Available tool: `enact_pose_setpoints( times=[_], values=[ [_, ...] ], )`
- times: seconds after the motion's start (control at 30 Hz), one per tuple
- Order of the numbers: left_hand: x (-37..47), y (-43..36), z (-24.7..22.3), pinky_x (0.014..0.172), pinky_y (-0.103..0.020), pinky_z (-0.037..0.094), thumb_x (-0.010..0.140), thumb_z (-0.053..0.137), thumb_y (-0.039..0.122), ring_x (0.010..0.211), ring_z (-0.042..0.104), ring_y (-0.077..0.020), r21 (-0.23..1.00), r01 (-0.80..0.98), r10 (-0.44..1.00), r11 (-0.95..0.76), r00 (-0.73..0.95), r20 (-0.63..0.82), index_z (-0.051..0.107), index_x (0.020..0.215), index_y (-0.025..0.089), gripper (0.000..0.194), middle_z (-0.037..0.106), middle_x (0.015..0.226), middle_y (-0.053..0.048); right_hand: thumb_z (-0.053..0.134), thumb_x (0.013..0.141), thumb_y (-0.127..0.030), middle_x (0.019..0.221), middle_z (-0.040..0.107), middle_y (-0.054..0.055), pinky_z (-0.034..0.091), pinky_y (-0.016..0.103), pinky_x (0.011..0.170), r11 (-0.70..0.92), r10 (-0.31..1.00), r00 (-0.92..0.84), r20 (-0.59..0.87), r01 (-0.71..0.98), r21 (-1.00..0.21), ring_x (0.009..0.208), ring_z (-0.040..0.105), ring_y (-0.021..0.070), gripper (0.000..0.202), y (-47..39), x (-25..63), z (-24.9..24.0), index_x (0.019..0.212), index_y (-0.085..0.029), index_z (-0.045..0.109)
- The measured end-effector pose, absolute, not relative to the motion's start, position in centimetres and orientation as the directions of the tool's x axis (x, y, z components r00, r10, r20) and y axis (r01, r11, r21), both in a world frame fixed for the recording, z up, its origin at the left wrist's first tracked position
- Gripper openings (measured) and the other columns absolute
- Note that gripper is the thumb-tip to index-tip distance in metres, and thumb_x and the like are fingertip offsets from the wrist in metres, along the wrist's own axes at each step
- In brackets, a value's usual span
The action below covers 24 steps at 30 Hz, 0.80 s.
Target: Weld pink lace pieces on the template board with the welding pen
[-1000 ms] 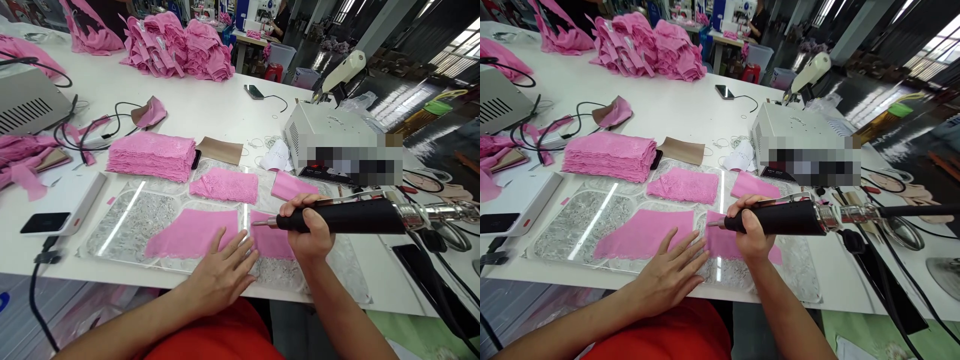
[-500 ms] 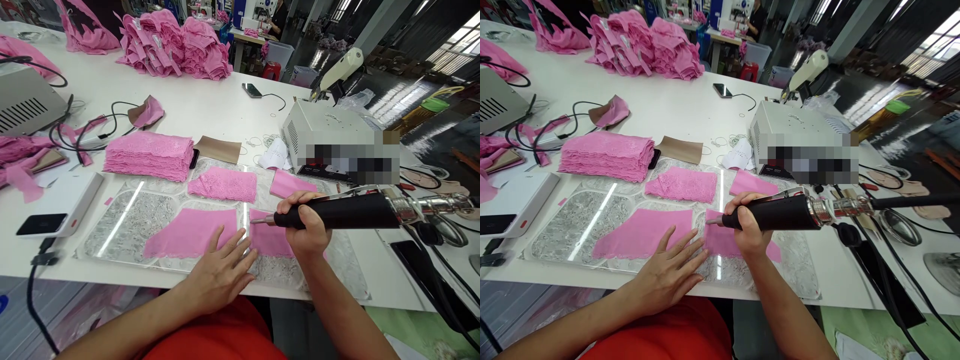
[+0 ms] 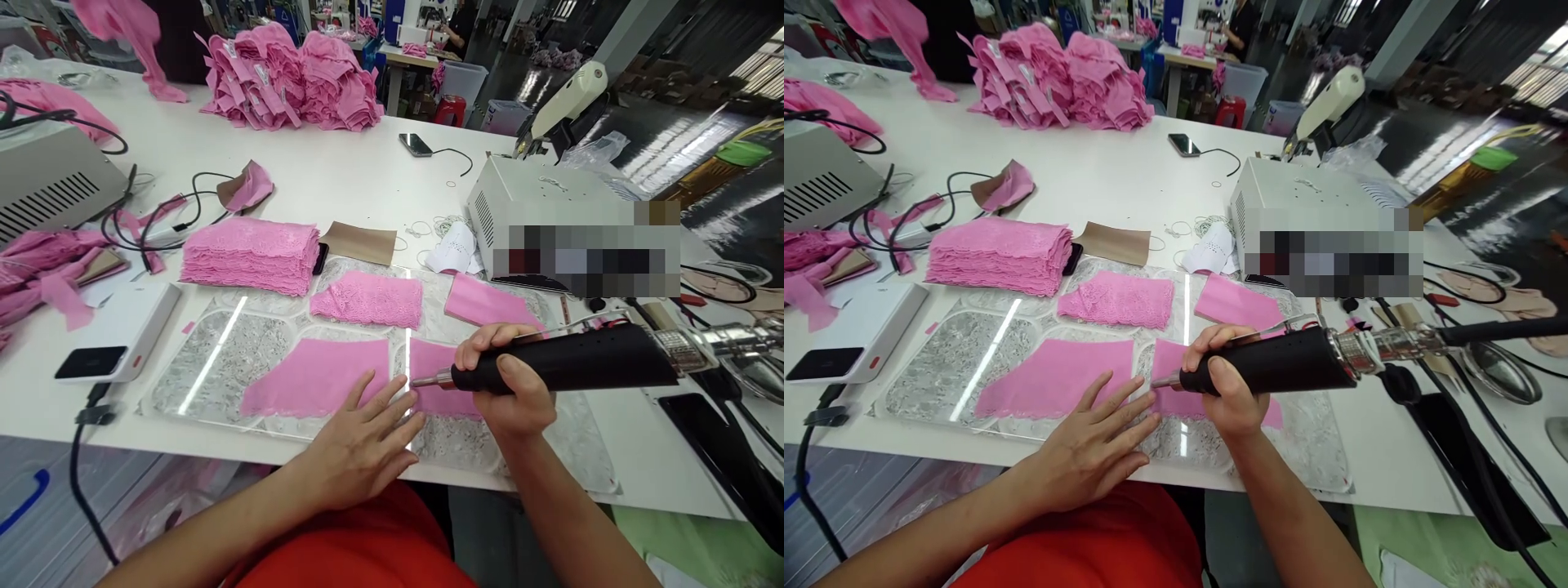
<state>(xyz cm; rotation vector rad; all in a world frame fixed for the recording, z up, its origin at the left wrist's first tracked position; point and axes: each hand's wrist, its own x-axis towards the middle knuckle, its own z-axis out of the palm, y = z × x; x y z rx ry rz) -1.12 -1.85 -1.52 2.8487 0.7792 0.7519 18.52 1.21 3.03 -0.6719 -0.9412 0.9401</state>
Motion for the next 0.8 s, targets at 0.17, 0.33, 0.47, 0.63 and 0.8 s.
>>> enact_pose_setpoints(
  times=[0.17,0.33,0.47,0.63,0.8],
  values=[
    [-1.2,-1.9,-1.4,0.119,-0.049,0.014,0.095,0.052,0.035,0.137,0.04,-0.0249,0.236,0.453,0.511,-0.86,0.748,0.423,0.056,0.125,0.018,0.035,0.061,0.13,-0.008,0.06,0.073,-0.023,0.073,0.057,-0.002,0.044,0.027,0.05,0.455,0.886,0.259,0.384,-0.334,-0.825,0.054,0.055,0.0106,0.008,1.2,18.6,3.0,0.08,-0.022,0.058],
    [-1.1,-2.0,-1.4,0.119,-0.048,0.012,0.094,0.053,0.035,0.136,0.041,-0.0255,0.239,0.457,0.516,-0.857,0.741,0.43,0.056,0.125,0.018,0.035,0.062,0.129,-0.007,0.059,0.073,-0.025,0.072,0.056,-0.002,0.045,0.028,0.05,0.459,0.883,0.259,0.391,-0.301,-0.836,0.053,0.054,0.0109,0.007,1.1,18.6,3.0,0.079,-0.022,0.056],
    [-1.1,-1.9,-1.3,0.119,-0.048,0.013,0.095,0.053,0.036,0.136,0.042,-0.0257,0.228,0.458,0.51,-0.86,0.746,0.428,0.056,0.125,0.018,0.036,0.062,0.129,-0.007,0.06,0.073,-0.026,0.071,0.056,-0.002,0.045,0.028,0.05,0.453,0.885,0.267,0.381,-0.303,-0.838,0.053,0.053,0.0107,0.008,1.2,18.6,2.8,0.078,-0.022,0.055],
    [-1.2,-1.8,-1.2,0.116,-0.049,0.022,0.095,0.051,0.033,0.135,0.042,-0.0266,0.185,0.435,0.469,-0.882,0.765,0.44,0.056,0.125,0.016,0.034,0.061,0.129,-0.009,0.058,0.07,-0.025,0.072,0.054,-0.002,0.044,0.028,0.05,0.465,0.876,0.319,0.363,-0.355,-0.811,0.052,0.052,0.0101,0.01,1.1,19.0,3.4,0.079,-0.022,0.056],
    [-1.2,-2.5,-0.7,0.113,-0.043,0.031,0.093,0.054,0.025,0.131,0.046,-0.0233,0.168,0.358,0.391,-0.919,0.767,0.509,0.057,0.121,0.016,0.029,0.064,0.124,-0.008,0.055,0.065,-0.026,0.074,0.051,-0.003,0.045,0.029,0.054,0.506,0.773,0.584,0.248,-0.33,-0.797,0.054,0.05,0.0098,0.014,0.0,21.9,4.5,0.079,-0.021,0.055]
  ],
)
